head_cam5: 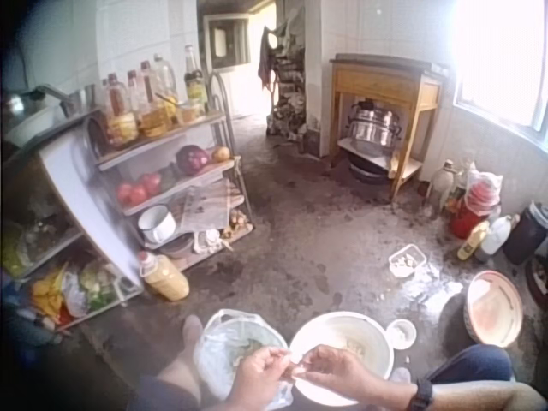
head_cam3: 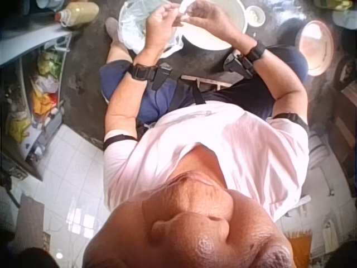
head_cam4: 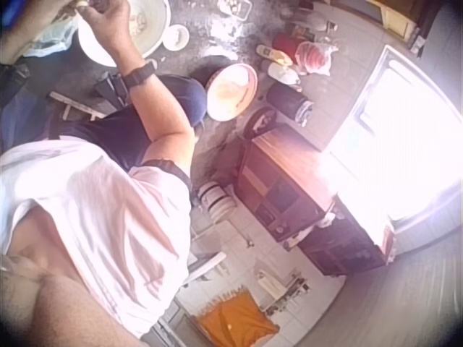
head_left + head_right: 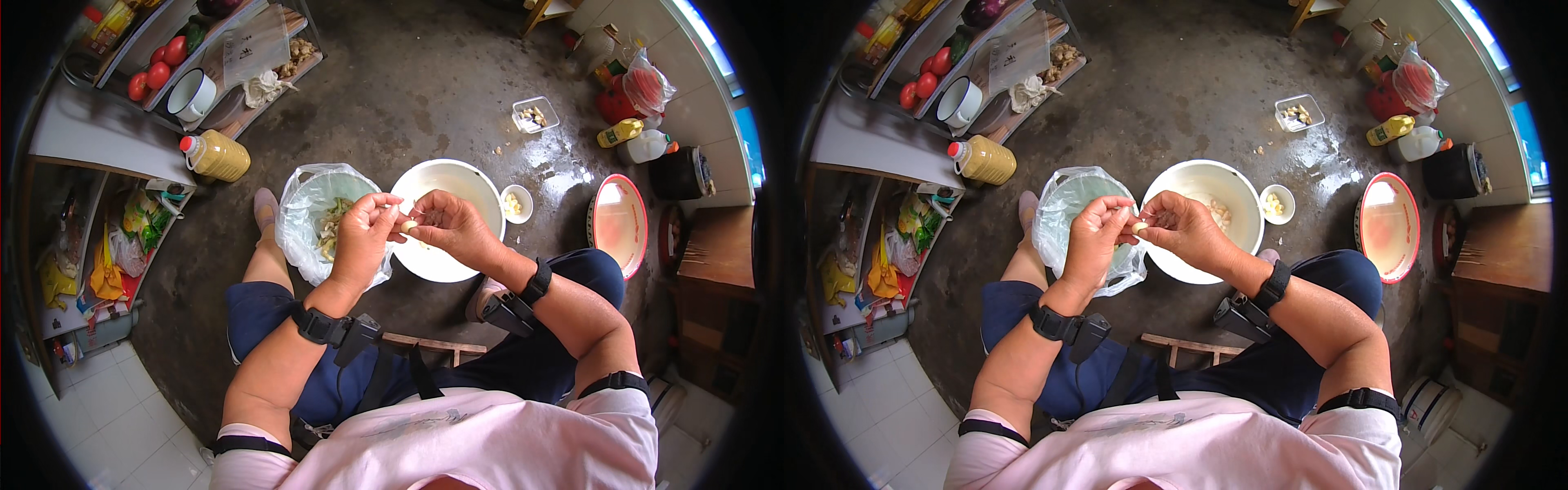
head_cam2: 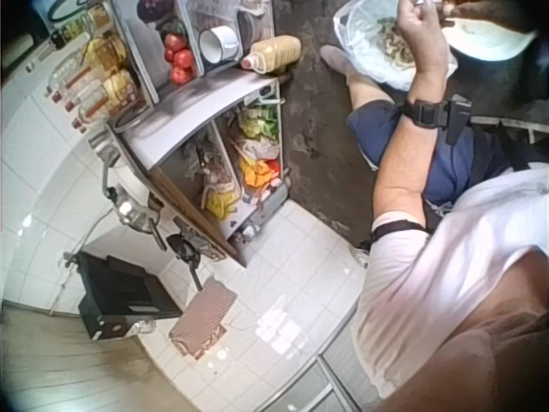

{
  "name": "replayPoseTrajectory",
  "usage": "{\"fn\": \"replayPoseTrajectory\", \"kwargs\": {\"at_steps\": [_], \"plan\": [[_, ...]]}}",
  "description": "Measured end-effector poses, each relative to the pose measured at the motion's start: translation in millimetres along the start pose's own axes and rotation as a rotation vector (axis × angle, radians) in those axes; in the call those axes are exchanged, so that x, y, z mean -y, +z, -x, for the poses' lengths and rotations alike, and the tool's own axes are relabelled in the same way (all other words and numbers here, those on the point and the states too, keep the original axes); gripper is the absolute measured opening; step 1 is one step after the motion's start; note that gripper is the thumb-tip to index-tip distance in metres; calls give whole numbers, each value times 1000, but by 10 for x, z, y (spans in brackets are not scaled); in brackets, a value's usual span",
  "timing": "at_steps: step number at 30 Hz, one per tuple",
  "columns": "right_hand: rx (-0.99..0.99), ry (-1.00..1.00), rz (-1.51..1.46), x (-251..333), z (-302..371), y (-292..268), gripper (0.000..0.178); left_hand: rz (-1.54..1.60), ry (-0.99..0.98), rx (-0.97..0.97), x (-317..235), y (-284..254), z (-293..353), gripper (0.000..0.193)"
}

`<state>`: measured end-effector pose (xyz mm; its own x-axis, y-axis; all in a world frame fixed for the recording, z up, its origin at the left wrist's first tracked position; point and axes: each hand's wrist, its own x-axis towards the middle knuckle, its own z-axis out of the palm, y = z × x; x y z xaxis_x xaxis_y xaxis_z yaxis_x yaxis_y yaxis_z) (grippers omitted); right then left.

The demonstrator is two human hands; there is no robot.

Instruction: Peeling garlic cloves into a bowl and then cutting a piece of meat with a cleaver on a wooden board.

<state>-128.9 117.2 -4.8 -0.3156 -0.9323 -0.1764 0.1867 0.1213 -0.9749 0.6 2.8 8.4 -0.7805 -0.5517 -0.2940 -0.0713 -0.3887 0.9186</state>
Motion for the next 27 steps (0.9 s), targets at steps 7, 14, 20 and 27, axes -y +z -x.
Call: {"fn": "replayPoseTrajectory", "kwargs": {"at_steps": [7,14,20,27], "plan": [[-12,-20,-57,41,-6,14,17,30,-10,-4,20,-16,-9,20],[-34,-74,-29,44,-7,-9,15,136,-183,113,-4,-48,-7,20],[-49,-84,-10,-1,-19,-25,15,119,-156,108,10,-44,-4,17],[-68,-116,30,-11,-10,-13,10,127,-127,116,40,-49,-9,13]]}}
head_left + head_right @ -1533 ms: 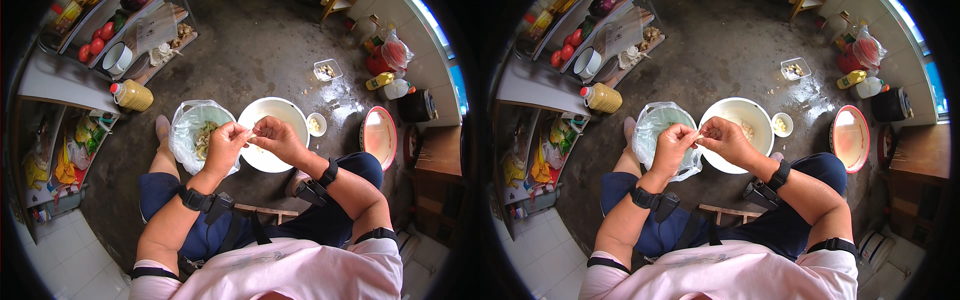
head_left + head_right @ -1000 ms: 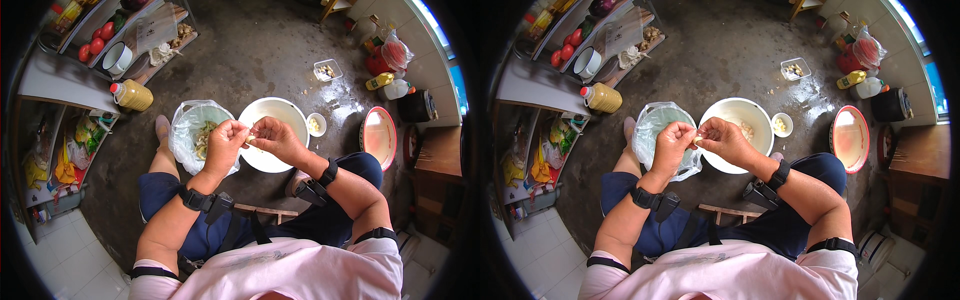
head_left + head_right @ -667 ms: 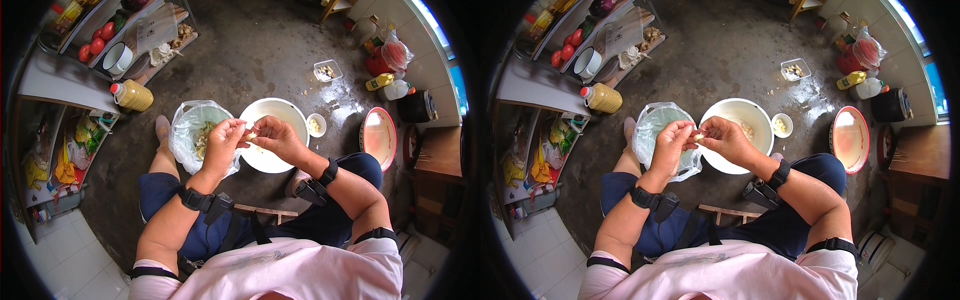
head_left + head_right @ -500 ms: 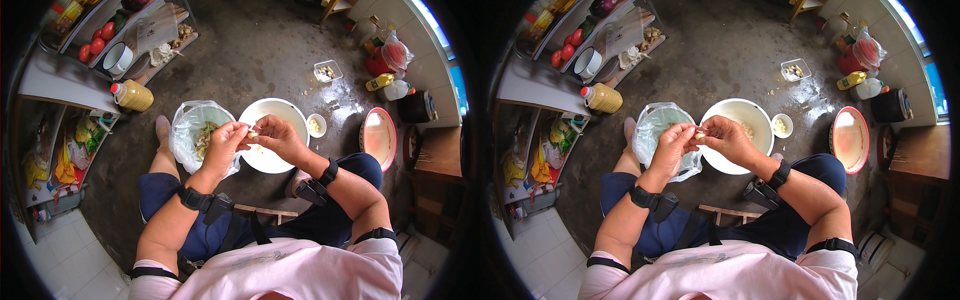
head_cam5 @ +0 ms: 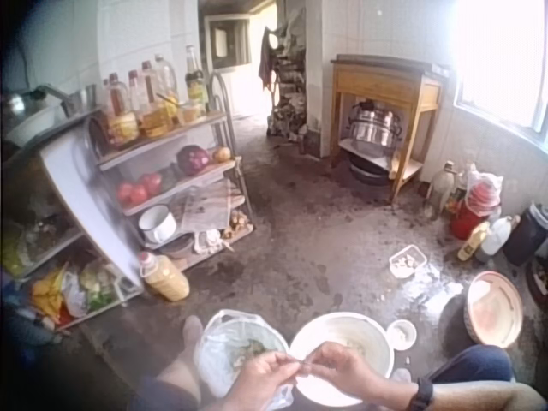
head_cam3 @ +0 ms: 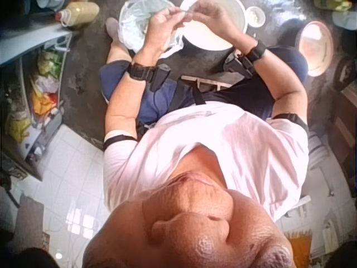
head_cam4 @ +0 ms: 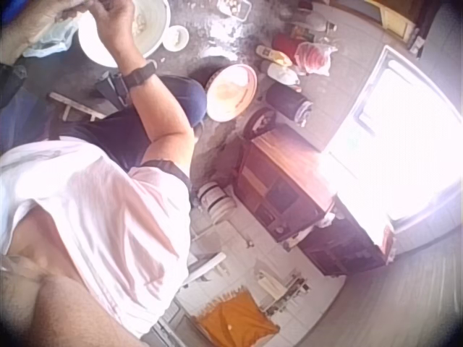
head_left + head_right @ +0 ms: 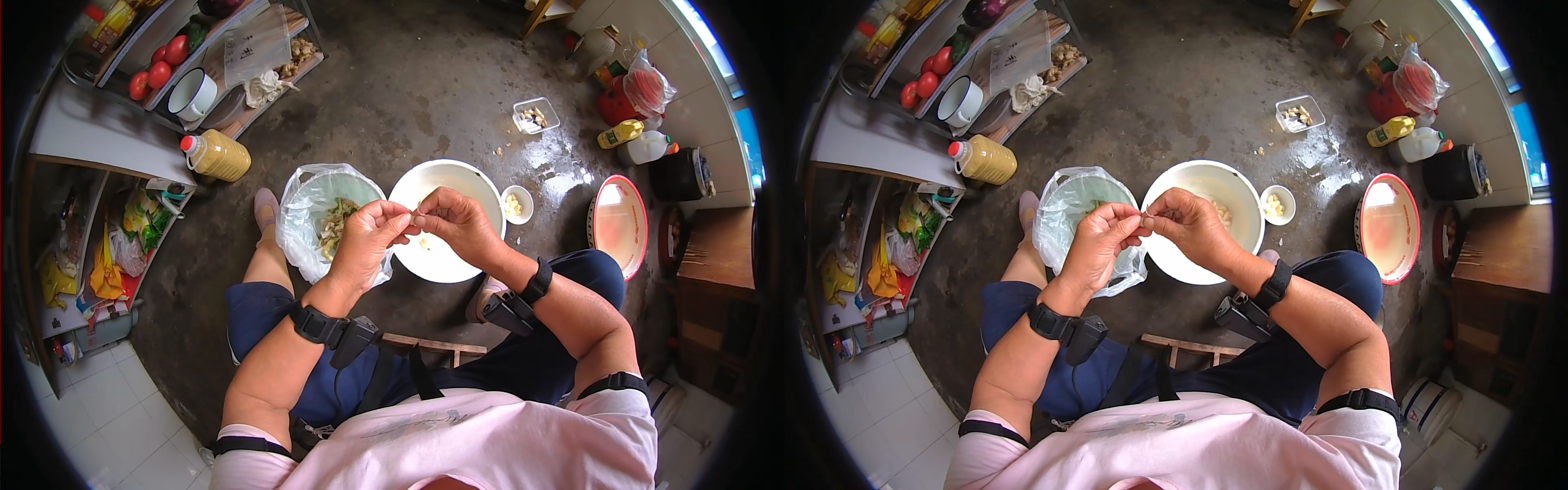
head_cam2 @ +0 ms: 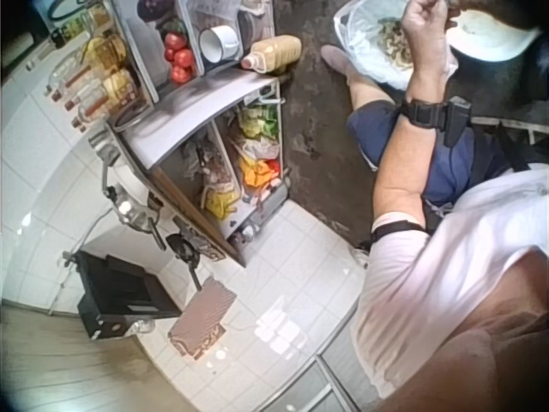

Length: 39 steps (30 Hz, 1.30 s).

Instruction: Peeling garlic cloves into a bowl and then cutting a piece of meat with a cleaver on a wooden board.

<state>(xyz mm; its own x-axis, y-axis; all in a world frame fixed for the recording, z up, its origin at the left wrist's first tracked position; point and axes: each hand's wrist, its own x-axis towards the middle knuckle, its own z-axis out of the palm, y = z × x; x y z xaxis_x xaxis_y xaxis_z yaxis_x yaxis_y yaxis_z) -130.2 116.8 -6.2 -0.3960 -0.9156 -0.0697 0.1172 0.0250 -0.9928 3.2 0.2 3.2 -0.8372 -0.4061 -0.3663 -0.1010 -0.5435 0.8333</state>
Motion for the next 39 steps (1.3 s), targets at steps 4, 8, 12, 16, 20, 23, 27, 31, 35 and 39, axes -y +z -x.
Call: {"fn": "replayPoseTrajectory", "kwargs": {"at_steps": [4,8,12,16,20,23,27,31,35,39], "plan": [[-32,21,84,51,5,-10,9,10,-8,2,12,-2,-3,12],[-45,71,143,128,16,-1,10,21,-22,1,4,3,0,12],[-58,102,193,94,14,-32,12,35,-19,10,-8,6,0,12],[-77,84,126,94,9,-26,14,27,-9,0,-10,-1,1,12],[-80,29,113,92,11,6,12,8,22,5,-18,7,0,12],[-59,-18,134,11,14,-12,11,-11,36,7,-9,-6,-4,12],[-67,-69,206,-5,3,-23,9,-20,37,14,-16,9,-3,13],[-109,-17,164,1,7,8,9,-38,55,23,-5,9,-12,14],[-113,43,189,40,6,-18,12,-49,78,27,6,15,-18,15],[-105,68,169,55,5,-24,14,-52,81,26,5,8,-13,17]]}}
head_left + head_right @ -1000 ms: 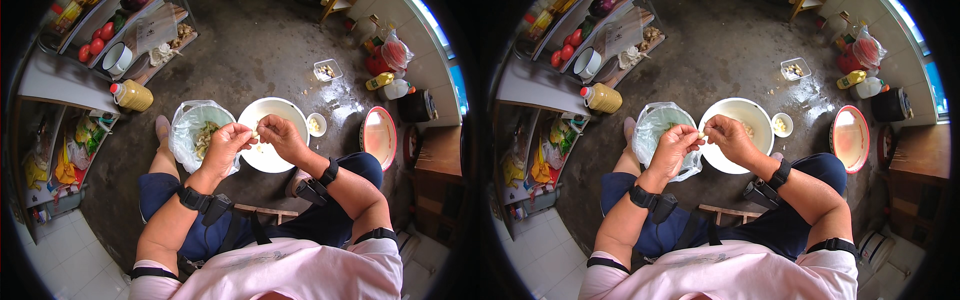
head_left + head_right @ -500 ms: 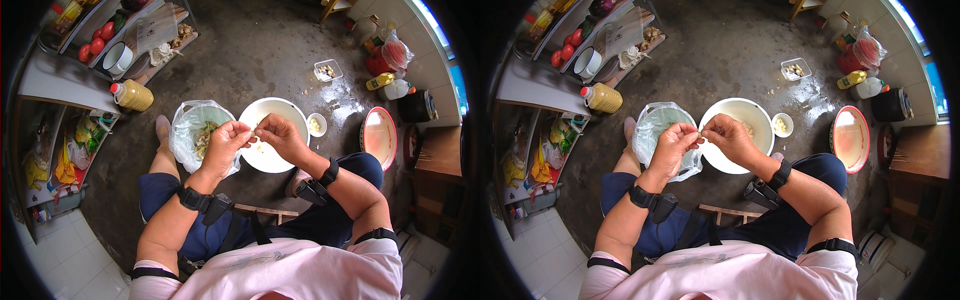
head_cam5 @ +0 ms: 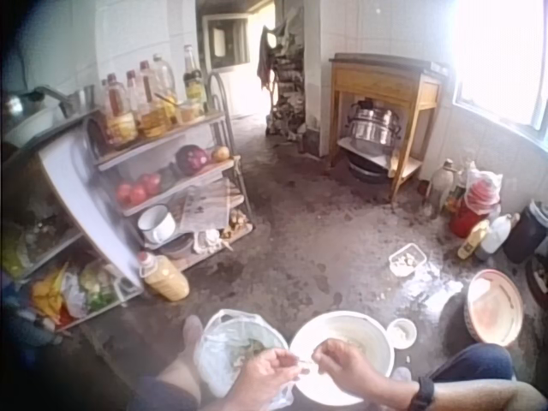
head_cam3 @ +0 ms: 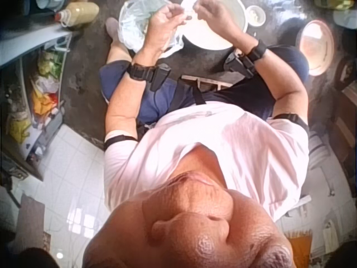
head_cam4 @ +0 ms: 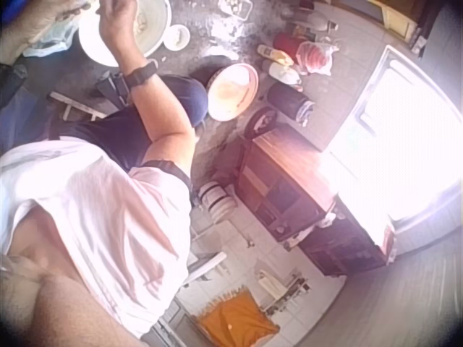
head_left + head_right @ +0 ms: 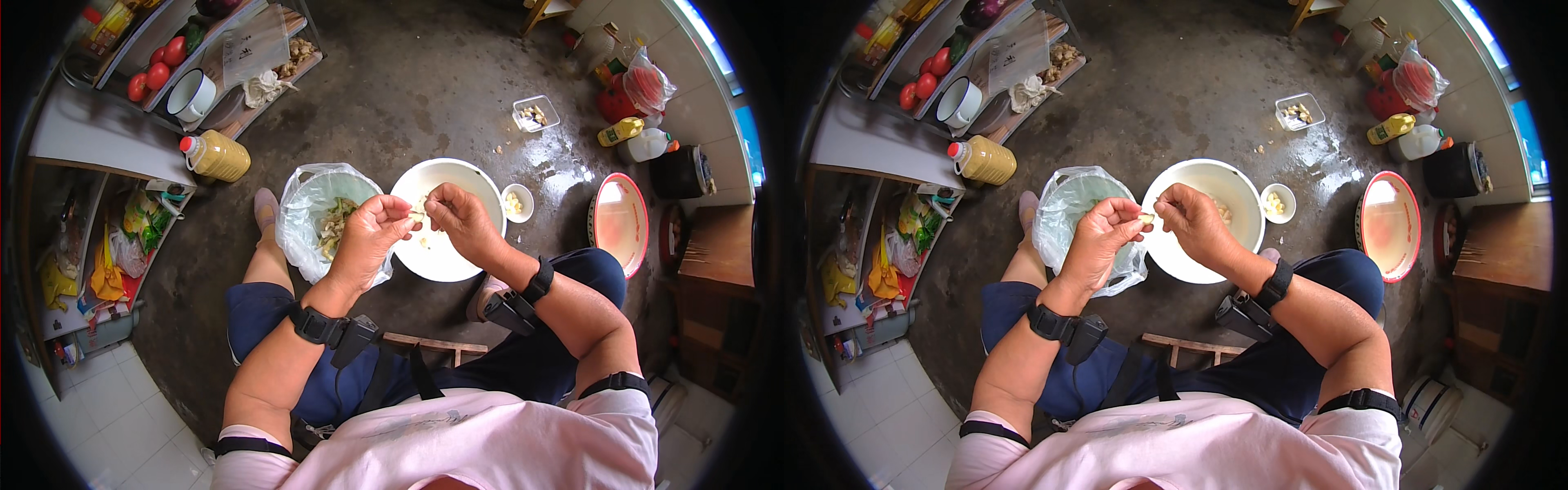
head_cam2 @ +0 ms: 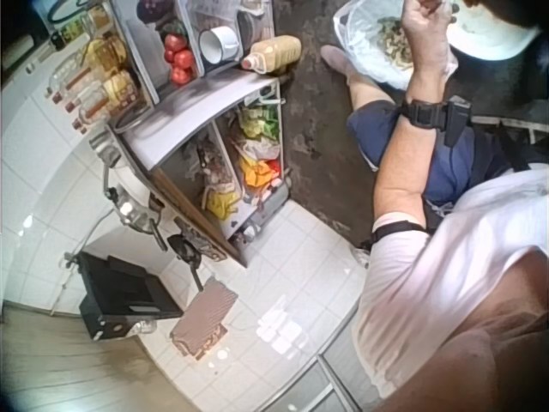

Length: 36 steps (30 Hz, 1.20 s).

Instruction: Peeling garlic cloves into a bowl and then cutting a piece of meat with a cleaver on a wooden board.

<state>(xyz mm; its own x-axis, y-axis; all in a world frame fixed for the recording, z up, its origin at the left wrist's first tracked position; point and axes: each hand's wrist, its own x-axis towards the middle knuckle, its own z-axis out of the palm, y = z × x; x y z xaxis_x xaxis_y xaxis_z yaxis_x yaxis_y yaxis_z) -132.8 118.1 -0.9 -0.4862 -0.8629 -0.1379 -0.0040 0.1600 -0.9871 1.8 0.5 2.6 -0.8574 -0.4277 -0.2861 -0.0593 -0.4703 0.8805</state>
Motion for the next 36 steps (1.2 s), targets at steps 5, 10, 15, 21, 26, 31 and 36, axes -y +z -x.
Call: {"fn": "replayPoseTrajectory", "kwargs": {"at_steps": [5,10,15,21,26,31,36], "plan": [[12,18,-15,6,4,-15,16,-20,3,7,-20,12,9,20],[-38,38,-108,-41,-6,-18,17,-3,9,13,-27,25,12,21],[47,8,-67,-34,2,-17,19,-14,61,15,8,3,-5,23],[76,-2,-70,0,22,34,10,-42,86,-23,-13,30,-10,22],[45,-57,-13,-38,12,53,9,-5,58,-16,18,-7,-10,24],[26,-76,98,8,15,64,11,-12,41,-15,1,5,-1,25],[-28,-56,-25,-2,6,32,12,-22,-4,-7,-30,8,3,25]]}}
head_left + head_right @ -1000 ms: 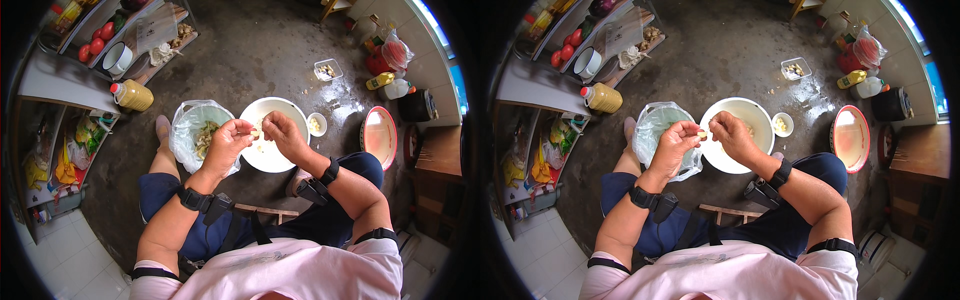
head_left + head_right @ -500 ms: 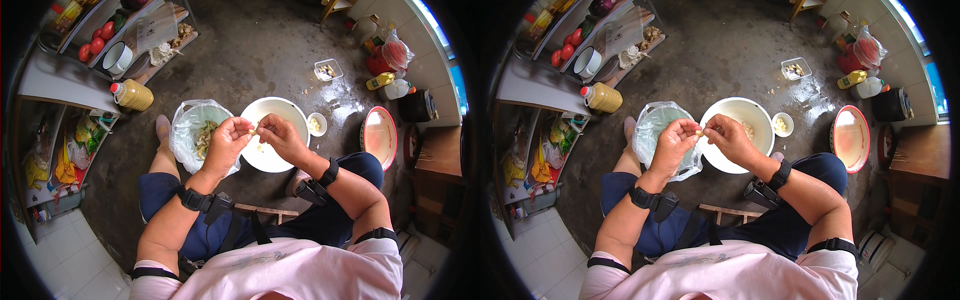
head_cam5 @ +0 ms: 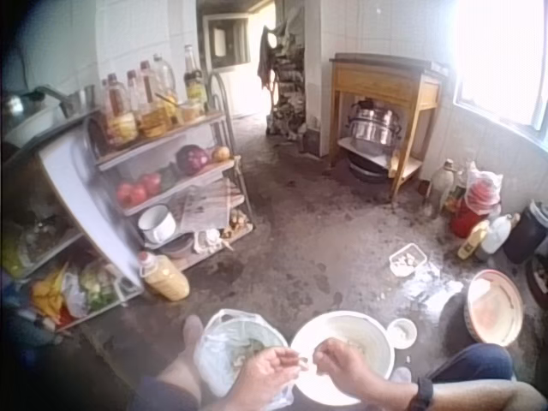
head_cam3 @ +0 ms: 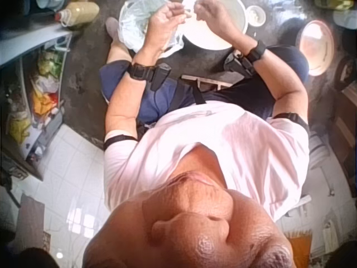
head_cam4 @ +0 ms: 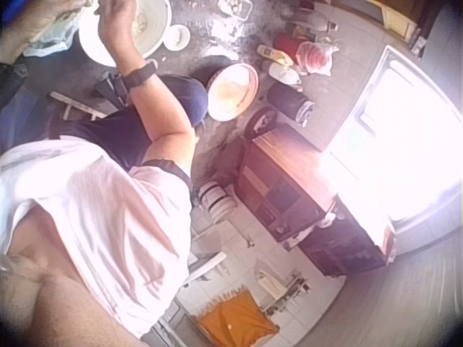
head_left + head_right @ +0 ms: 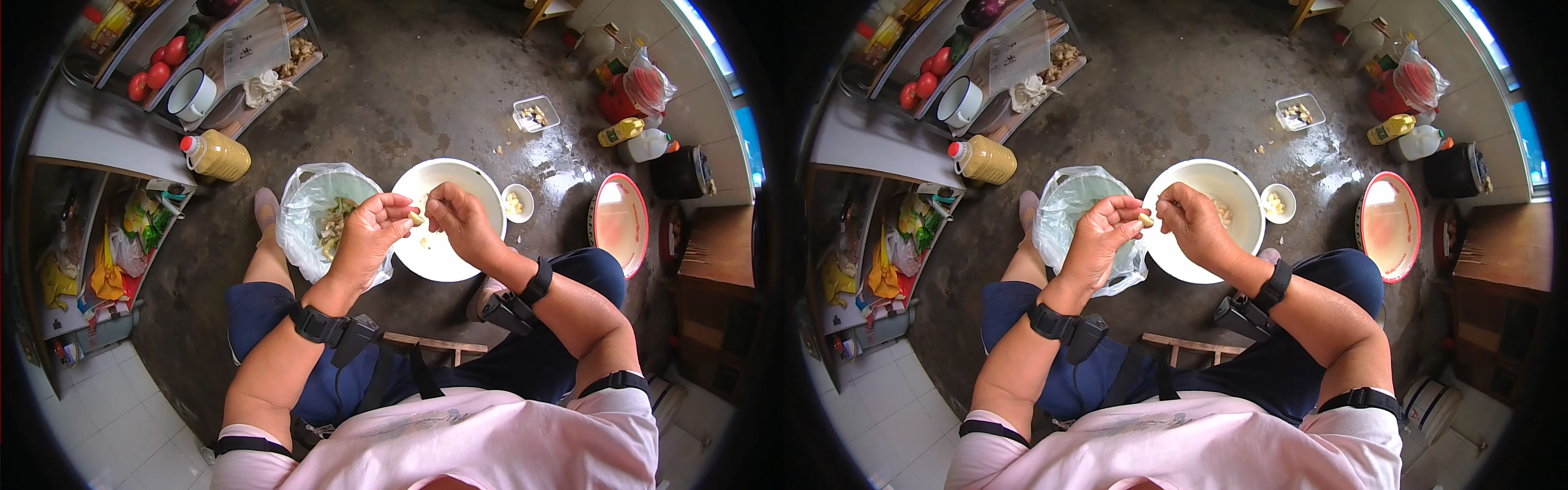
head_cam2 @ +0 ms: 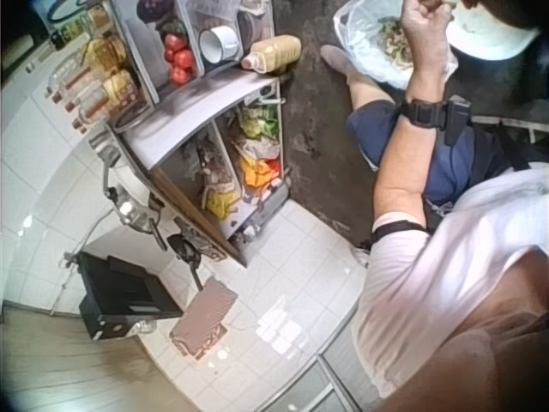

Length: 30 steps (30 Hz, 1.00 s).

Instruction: Peeling garlic cloves into a bowl and then cutting a piece of meat with a cleaver on a wooden board.

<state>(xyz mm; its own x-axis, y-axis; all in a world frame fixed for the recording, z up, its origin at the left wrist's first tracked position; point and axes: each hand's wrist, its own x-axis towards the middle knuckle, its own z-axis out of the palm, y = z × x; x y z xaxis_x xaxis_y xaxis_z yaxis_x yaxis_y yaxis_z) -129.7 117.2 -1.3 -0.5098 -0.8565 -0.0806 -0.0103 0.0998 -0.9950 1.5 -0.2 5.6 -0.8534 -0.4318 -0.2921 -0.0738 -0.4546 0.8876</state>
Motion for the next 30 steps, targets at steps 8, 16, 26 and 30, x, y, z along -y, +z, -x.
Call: {"fn": "replayPoseTrajectory", "kwargs": {"at_steps": [8,16,26,30], "plan": [[50,-29,-34,-24,13,23,10,34,24,-14,8,-4,-6,24],[61,-28,28,-16,11,27,13,41,10,-6,8,-8,-3,21],[4,-89,191,-95,18,34,12,37,-4,2,26,3,4,21],[15,-56,157,-50,19,45,11,62,-4,6,48,-26,7,18]]}}
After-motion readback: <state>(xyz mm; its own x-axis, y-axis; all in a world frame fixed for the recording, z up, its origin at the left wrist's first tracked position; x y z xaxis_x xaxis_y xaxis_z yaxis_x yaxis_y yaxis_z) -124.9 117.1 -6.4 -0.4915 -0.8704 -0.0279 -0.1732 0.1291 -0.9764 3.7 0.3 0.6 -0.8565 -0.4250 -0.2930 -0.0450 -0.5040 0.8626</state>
